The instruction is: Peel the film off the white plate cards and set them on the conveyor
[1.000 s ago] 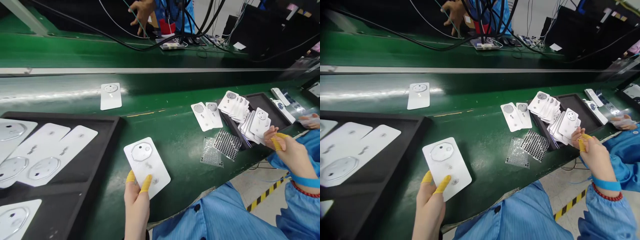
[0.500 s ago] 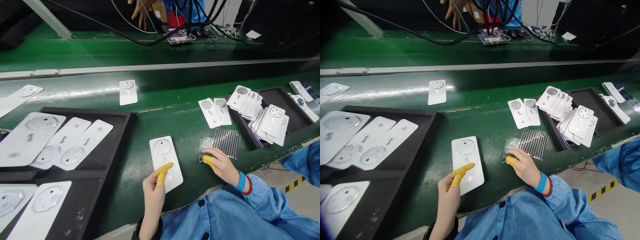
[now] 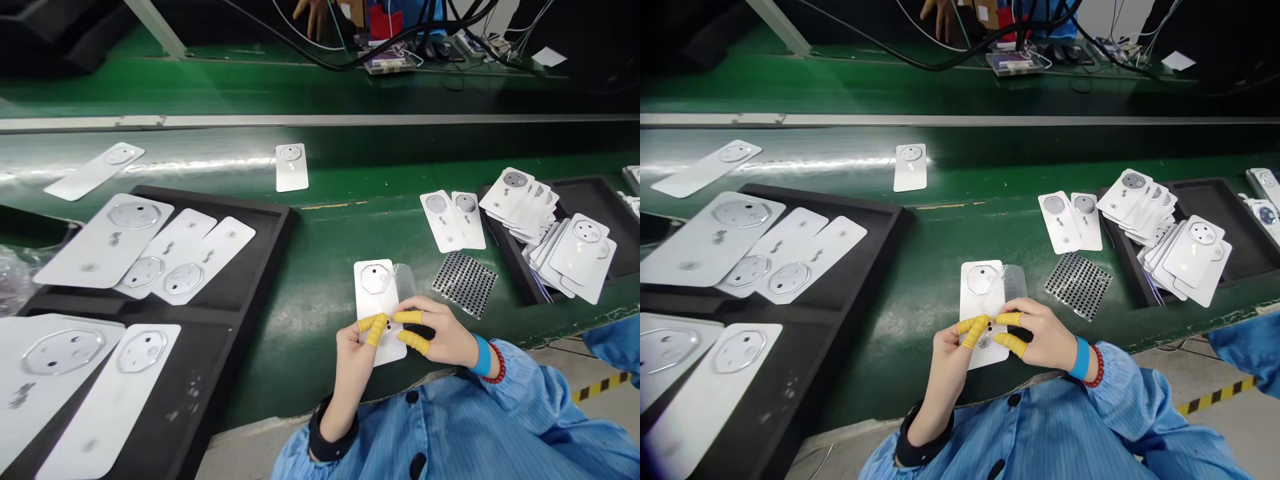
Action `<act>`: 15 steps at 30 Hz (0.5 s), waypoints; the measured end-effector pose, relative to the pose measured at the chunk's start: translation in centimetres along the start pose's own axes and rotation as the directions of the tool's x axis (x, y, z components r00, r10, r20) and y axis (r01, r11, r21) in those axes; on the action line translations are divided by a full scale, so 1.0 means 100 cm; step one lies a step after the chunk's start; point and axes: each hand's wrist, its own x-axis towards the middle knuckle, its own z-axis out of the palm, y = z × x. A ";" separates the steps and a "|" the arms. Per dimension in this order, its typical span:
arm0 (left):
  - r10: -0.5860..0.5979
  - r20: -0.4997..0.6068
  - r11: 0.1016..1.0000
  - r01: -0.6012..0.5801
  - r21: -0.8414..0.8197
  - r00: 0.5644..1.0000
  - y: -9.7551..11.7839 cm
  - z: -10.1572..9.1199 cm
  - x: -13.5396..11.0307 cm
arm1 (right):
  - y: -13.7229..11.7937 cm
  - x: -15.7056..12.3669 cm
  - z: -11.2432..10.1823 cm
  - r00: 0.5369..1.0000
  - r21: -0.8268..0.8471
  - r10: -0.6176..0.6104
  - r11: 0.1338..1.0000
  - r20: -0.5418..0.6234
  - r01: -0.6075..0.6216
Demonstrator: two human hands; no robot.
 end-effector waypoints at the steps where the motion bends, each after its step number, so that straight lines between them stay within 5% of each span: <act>1: 0.004 -0.006 1.000 -0.004 -0.005 1.000 -0.001 0.000 0.000 | -0.001 0.002 0.001 0.999 0.021 0.037 0.999 -0.028 -0.036; 6: -0.022 -0.011 0.997 0.022 -0.070 1.000 -0.002 0.002 -0.001 | -0.004 0.009 0.006 0.998 -0.168 -0.066 0.983 0.016 0.068; 11: -0.084 -0.016 0.987 0.081 -0.135 0.996 0.001 0.007 -0.002 | -0.003 0.002 0.015 0.954 -0.520 -0.204 0.803 0.221 0.292; 15: -0.096 -0.029 0.987 0.092 -0.129 0.995 0.001 0.010 -0.001 | 0.006 0.001 0.021 0.924 -0.508 -0.257 0.777 0.281 0.371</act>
